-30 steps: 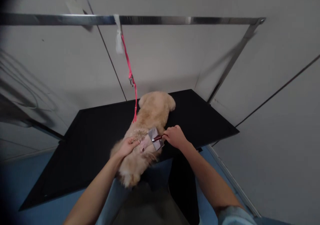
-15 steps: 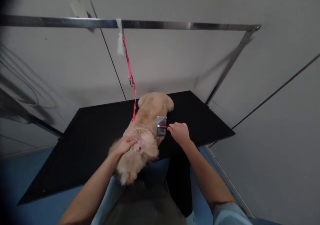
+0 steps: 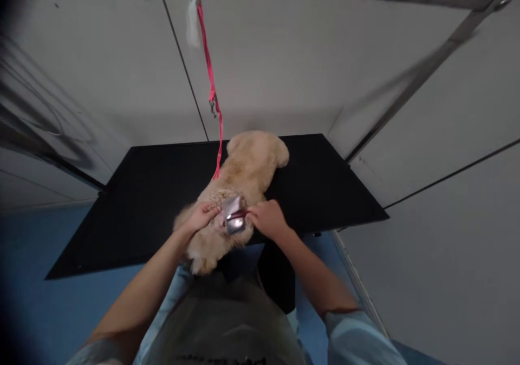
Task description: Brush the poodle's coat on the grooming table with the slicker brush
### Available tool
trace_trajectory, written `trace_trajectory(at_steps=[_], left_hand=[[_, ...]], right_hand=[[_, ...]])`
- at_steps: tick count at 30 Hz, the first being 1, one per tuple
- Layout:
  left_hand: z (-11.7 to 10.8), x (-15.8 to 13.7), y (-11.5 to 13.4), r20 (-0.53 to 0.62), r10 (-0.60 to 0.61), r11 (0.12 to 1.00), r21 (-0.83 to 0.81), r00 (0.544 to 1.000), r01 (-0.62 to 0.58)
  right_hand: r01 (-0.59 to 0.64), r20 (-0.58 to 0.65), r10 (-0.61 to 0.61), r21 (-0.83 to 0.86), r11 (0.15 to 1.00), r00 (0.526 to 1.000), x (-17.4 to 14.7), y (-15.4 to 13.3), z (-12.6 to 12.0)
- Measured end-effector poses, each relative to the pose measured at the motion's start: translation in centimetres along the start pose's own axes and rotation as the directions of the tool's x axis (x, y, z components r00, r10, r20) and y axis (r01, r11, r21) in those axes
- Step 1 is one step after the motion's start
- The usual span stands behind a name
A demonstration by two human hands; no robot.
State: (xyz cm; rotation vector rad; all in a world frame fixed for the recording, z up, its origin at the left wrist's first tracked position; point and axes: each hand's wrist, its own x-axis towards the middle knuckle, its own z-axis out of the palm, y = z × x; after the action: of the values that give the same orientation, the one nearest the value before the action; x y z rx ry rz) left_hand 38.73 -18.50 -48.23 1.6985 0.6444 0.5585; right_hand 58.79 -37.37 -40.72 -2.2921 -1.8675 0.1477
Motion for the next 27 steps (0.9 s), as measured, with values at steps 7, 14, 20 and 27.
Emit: trace_trajectory(at_steps=[7,14,20,27], left_hand=[[-0.6,-1.2,-0.9,-0.171,0.072,0.993,0.107,0.983,-0.055],[0.0,-2.6,0.4,-0.125,0.15,0.939,0.329,0.981,-0.102],[2.5,-10.4,1.0,-0.265,0.345,0.886,0.408,0.9,-0.22],[7.4,-15.1,-3.5,-0.34,-0.341,0.888,-0.422,0.877,0.182]], right_hand=[[-0.293,-0.05,0.294,0.03,0.956,0.954,-3.4,2.5,3.5],[-0.171,0.088,0.154,0.24,0.956,0.984,-4.7,-2.6,6.3],[-0.525,0.176,0.498,0.168,0.835,0.849,-7.9,4.0,6.1],[-0.396,0.291,0.27,0.614,0.683,0.918,-7.4,-5.5,11.0]])
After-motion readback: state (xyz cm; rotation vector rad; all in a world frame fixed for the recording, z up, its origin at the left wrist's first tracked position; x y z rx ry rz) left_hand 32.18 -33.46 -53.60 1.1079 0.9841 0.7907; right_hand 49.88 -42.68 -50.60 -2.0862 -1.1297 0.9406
